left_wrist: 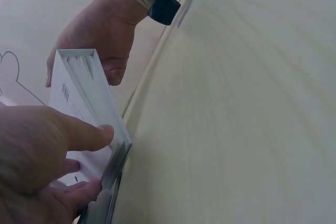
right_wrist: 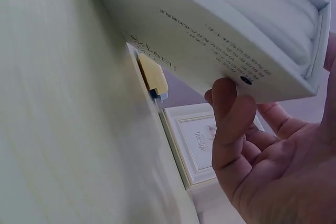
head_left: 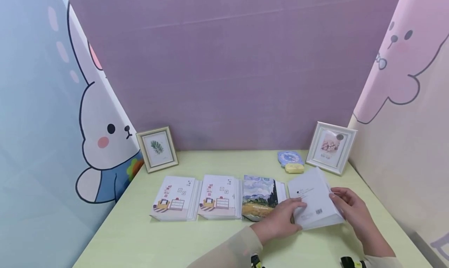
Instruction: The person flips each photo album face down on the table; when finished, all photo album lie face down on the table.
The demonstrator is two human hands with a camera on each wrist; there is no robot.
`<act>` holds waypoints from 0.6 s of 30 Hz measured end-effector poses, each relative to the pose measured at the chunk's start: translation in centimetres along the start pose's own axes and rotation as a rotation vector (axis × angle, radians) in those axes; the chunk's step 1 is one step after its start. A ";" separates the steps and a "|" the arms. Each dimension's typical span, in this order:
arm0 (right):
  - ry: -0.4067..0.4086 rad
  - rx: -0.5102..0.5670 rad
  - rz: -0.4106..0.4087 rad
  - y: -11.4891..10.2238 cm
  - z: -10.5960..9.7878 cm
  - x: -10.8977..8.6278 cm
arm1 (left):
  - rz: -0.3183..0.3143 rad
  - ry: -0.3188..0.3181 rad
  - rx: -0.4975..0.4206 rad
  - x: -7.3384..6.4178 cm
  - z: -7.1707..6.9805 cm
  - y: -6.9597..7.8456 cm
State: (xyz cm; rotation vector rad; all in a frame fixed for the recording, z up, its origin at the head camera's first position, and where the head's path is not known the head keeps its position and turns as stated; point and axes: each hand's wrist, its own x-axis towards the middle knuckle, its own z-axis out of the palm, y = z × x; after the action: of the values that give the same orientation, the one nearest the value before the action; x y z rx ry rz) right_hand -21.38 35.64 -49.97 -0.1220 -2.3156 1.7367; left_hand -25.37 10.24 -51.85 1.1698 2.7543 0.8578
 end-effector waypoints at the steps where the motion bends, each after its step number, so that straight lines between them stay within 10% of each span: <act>1: 0.004 -0.013 0.005 0.0 0.0 0.0 | 0.002 -0.001 0.006 0.0 0.0 0.0; 18: -0.061 -0.292 0.115 0.1 -0.5 0.2 | -0.026 0.006 0.095 0.0 0.2 0.4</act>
State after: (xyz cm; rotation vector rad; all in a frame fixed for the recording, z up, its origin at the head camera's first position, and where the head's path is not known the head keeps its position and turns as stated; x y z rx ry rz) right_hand -21.50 36.15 -49.88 -0.2622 -2.6427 1.4569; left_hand -25.05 10.53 -51.87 1.1447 2.8370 0.7361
